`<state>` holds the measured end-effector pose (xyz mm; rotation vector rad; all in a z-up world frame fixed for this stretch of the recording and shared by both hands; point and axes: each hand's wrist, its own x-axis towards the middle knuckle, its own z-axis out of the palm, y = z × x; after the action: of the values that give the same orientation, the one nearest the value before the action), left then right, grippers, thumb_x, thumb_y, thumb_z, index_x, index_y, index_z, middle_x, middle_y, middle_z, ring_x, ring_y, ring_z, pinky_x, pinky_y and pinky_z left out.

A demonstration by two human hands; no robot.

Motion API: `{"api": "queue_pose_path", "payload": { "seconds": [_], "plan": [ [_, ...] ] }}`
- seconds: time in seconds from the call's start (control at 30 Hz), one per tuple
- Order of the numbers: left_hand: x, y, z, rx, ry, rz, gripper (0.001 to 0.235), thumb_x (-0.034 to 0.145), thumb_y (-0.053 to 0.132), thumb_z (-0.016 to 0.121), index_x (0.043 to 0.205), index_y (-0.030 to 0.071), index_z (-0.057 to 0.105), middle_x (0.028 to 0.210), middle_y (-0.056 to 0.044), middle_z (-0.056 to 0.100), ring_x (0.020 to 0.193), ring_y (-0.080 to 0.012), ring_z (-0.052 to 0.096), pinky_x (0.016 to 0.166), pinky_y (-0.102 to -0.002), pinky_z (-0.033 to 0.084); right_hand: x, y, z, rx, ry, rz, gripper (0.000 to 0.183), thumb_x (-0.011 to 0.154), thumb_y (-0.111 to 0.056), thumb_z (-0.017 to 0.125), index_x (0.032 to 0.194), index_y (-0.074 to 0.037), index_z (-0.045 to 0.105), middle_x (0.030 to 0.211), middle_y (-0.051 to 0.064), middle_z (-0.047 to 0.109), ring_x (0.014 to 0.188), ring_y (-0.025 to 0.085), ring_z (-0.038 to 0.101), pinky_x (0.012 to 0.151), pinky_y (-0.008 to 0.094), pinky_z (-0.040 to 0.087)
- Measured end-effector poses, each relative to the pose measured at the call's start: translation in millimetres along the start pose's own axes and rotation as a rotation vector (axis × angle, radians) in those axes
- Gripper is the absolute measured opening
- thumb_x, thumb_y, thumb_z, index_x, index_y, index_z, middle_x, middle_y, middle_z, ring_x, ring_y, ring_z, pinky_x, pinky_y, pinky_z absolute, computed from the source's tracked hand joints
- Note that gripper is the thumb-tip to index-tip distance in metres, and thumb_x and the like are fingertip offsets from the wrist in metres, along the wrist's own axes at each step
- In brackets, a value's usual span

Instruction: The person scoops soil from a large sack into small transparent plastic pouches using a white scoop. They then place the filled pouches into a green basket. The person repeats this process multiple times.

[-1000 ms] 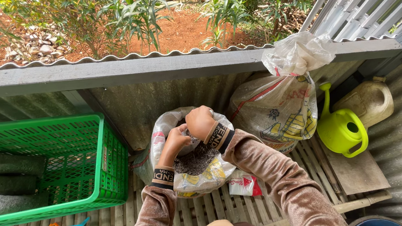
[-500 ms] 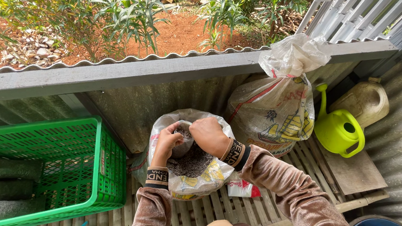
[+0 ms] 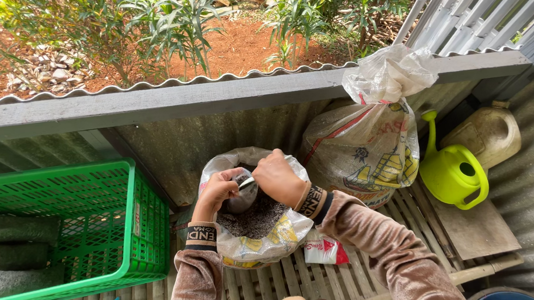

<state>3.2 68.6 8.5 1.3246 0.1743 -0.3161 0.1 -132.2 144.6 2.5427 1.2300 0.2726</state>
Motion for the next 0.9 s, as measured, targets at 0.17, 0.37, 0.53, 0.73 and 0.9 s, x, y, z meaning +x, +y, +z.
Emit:
{"api": "queue_pose_path", "payload": {
  "seconds": [0.17,0.37,0.53,0.73,0.9],
  "plan": [
    [-5.7,-0.3,-6.7,0.115,-0.048,0.010,0.061,0.071,-0.009,0.054,0.130,-0.003,0.072,0.071,-0.002,0.064,0.053,-0.0065,0.050,0.052,-0.023,0.043,0.8,-5.0,-0.7,-0.002,-0.072,0.019,0.015,0.086,-0.018,0.068,0.075,-0.021,0.076,0.073,0.000,0.072,0.074,0.019,0.070,0.076,0.039,0.042],
    [-1.8,-0.8,-4.7,0.269,0.062,0.017,0.056,0.073,-0.009,0.053,0.124,-0.001,0.074,0.071,0.003,0.067,0.053,-0.0047,0.050,0.052,-0.022,0.041,-6.3,10.3,0.3,0.123,-0.114,0.137,0.008,0.082,-0.016,0.071,0.077,-0.018,0.077,0.075,0.003,0.074,0.075,0.022,0.072,0.071,0.042,0.046],
    [-2.5,-6.8,-18.0,0.254,0.133,0.072,0.062,0.072,-0.010,0.051,0.130,0.000,0.073,0.073,0.001,0.064,0.053,-0.0046,0.046,0.050,-0.022,0.036,-31.9,52.4,34.8,0.193,-0.033,0.302,0.007,0.079,-0.015,0.072,0.080,-0.011,0.078,0.077,0.011,0.075,0.073,0.027,0.075,0.063,0.039,0.057],
    [-7.1,20.8,-11.6,0.049,0.073,0.058,0.061,0.072,-0.011,0.055,0.131,-0.004,0.068,0.107,-0.009,0.077,0.060,-0.0059,0.056,0.059,-0.022,0.050,-29.7,7.7,130.7,0.279,-0.185,0.265,0.011,0.079,-0.012,0.069,0.083,-0.008,0.079,0.083,0.013,0.075,0.077,0.029,0.076,0.065,0.042,0.060],
    [-14.6,47.1,0.1,-0.004,0.074,0.124,0.058,0.073,-0.010,0.057,0.130,-0.006,0.066,0.116,-0.011,0.076,0.063,-0.0069,0.060,0.061,-0.023,0.052,-5.9,-51.0,203.5,0.427,-0.316,0.067,0.013,0.080,-0.013,0.067,0.086,-0.007,0.078,0.086,0.014,0.075,0.080,0.031,0.075,0.067,0.043,0.060]
  ]
}}
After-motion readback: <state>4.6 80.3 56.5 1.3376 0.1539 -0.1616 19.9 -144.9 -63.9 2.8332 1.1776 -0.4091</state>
